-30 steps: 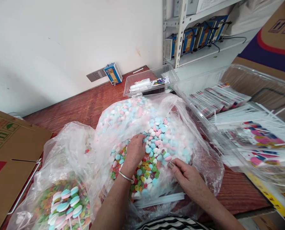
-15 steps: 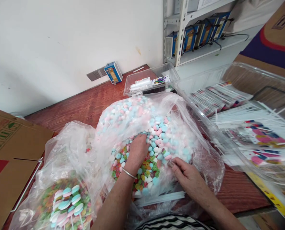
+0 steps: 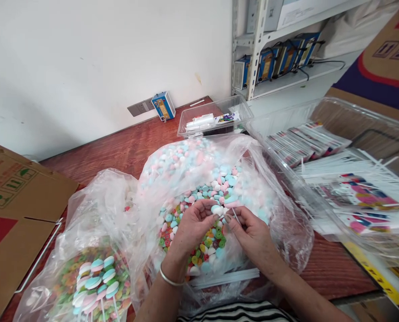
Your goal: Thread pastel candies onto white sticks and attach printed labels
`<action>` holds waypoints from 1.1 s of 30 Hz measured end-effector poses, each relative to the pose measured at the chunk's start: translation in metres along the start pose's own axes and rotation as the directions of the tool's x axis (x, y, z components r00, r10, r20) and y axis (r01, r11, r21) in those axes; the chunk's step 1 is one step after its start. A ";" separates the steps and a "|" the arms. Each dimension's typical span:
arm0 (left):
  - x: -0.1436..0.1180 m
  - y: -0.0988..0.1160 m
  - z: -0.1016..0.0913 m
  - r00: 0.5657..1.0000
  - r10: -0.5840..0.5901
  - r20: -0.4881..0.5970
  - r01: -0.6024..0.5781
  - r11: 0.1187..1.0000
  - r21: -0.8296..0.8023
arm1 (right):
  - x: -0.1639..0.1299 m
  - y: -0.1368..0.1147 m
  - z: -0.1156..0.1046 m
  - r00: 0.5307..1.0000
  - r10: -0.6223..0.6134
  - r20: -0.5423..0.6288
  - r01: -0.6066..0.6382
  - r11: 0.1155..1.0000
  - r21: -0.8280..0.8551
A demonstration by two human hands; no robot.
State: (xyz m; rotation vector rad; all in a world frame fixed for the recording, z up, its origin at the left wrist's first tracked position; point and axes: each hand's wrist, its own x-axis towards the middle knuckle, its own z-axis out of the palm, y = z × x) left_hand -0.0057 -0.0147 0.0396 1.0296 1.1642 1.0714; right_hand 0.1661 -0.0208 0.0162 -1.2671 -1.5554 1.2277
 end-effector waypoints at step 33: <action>-0.004 -0.016 0.004 0.950 -0.087 -0.299 -0.011 0.950 -0.312 | -0.033 -0.018 -0.009 0.953 0.149 0.266 -0.153 0.988 -0.006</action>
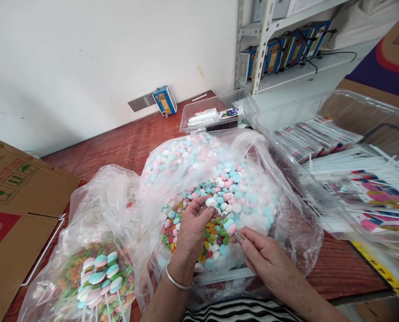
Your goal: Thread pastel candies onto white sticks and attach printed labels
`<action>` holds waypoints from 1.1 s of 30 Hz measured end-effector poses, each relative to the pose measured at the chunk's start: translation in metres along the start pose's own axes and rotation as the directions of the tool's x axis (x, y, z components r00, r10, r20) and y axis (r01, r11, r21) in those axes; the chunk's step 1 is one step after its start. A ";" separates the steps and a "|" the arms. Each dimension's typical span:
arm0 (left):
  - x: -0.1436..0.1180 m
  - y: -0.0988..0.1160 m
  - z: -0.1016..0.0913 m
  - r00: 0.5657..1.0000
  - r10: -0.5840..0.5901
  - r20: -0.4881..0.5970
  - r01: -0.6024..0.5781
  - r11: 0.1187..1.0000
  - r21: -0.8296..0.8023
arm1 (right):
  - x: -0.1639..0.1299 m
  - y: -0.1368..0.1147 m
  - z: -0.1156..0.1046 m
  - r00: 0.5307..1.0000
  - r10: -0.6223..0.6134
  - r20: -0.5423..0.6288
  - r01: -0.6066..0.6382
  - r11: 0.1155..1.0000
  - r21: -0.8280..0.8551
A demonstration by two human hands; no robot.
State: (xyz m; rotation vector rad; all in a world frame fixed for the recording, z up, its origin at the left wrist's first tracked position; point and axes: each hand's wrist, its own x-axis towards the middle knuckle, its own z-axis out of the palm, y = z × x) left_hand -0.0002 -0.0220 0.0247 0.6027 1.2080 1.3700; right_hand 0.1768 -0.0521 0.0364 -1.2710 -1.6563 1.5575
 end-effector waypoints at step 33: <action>0.000 -0.011 0.007 0.993 0.105 0.044 -0.112 0.974 0.198 | 0.012 -0.001 0.016 0.996 0.082 -0.023 -0.077 0.986 0.150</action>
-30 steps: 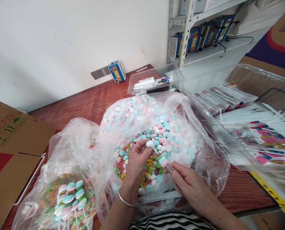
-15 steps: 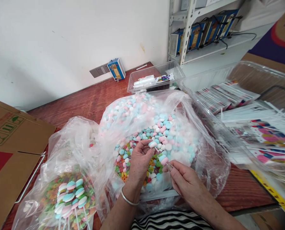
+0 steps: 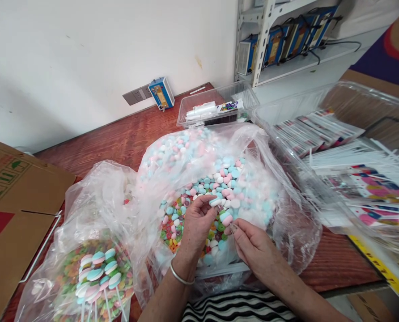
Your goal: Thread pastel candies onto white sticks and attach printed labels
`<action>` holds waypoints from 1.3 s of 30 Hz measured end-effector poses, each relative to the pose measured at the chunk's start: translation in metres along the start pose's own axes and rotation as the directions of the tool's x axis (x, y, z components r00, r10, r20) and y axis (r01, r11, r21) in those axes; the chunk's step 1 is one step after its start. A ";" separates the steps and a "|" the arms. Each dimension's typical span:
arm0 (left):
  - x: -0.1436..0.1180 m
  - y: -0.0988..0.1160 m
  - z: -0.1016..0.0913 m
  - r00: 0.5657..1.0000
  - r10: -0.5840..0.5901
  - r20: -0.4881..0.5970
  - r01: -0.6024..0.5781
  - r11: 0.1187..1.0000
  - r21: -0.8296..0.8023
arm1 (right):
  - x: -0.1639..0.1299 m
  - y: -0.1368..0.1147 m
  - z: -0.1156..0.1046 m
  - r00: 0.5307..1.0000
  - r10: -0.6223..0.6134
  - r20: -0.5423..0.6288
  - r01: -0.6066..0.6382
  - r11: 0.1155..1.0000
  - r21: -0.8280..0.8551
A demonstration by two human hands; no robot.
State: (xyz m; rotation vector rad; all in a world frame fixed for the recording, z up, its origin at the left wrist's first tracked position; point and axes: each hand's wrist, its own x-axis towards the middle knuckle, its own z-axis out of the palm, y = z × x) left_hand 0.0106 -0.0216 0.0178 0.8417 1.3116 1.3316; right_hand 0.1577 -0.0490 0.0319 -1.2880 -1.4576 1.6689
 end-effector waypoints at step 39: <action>-0.029 -0.011 0.044 0.955 -0.295 -0.041 0.203 0.746 -0.634 | -0.008 0.042 -0.002 0.910 -0.406 0.085 0.278 0.444 -0.852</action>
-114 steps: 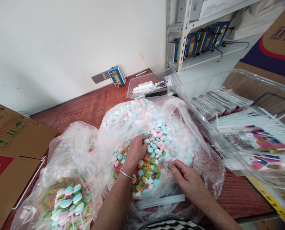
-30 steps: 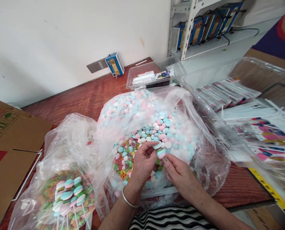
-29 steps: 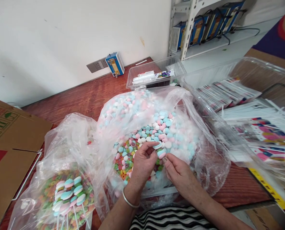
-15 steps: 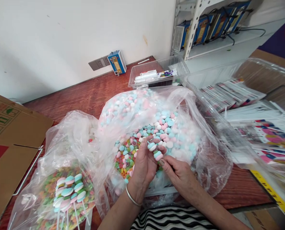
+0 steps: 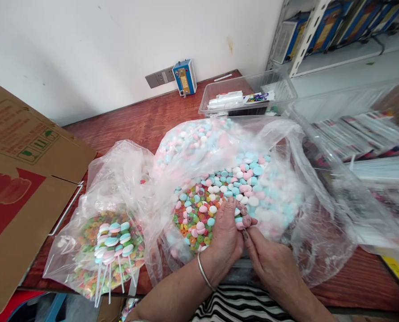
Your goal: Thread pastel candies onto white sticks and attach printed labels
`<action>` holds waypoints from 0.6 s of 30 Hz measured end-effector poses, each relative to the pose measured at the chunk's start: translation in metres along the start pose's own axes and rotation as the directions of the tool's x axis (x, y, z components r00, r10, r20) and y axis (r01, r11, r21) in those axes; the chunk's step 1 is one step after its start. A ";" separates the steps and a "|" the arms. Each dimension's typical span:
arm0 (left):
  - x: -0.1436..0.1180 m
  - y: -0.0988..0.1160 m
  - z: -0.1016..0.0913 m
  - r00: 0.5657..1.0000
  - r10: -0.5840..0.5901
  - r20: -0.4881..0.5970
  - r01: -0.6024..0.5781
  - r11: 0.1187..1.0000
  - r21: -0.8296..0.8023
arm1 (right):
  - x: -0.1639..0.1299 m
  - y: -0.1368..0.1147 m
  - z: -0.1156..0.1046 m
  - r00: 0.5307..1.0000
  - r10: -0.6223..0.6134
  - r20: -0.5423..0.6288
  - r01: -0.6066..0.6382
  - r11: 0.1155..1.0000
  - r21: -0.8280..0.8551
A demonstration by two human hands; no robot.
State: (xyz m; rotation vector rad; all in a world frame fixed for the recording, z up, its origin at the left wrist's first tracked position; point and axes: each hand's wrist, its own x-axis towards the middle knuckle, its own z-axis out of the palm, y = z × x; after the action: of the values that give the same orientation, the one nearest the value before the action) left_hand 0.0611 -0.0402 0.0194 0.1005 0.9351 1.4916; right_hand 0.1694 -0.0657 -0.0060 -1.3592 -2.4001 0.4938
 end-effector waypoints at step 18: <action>0.028 0.098 -0.087 0.764 0.540 0.355 -0.370 -0.084 0.925 | 0.017 0.008 -0.017 0.987 0.152 0.054 -0.160 0.968 0.195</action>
State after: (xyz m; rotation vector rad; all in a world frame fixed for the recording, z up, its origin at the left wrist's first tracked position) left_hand -0.0727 -0.0432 0.0069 1.5536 2.0914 1.1178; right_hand 0.1749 -0.0447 0.0076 -1.4663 -2.2130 0.7866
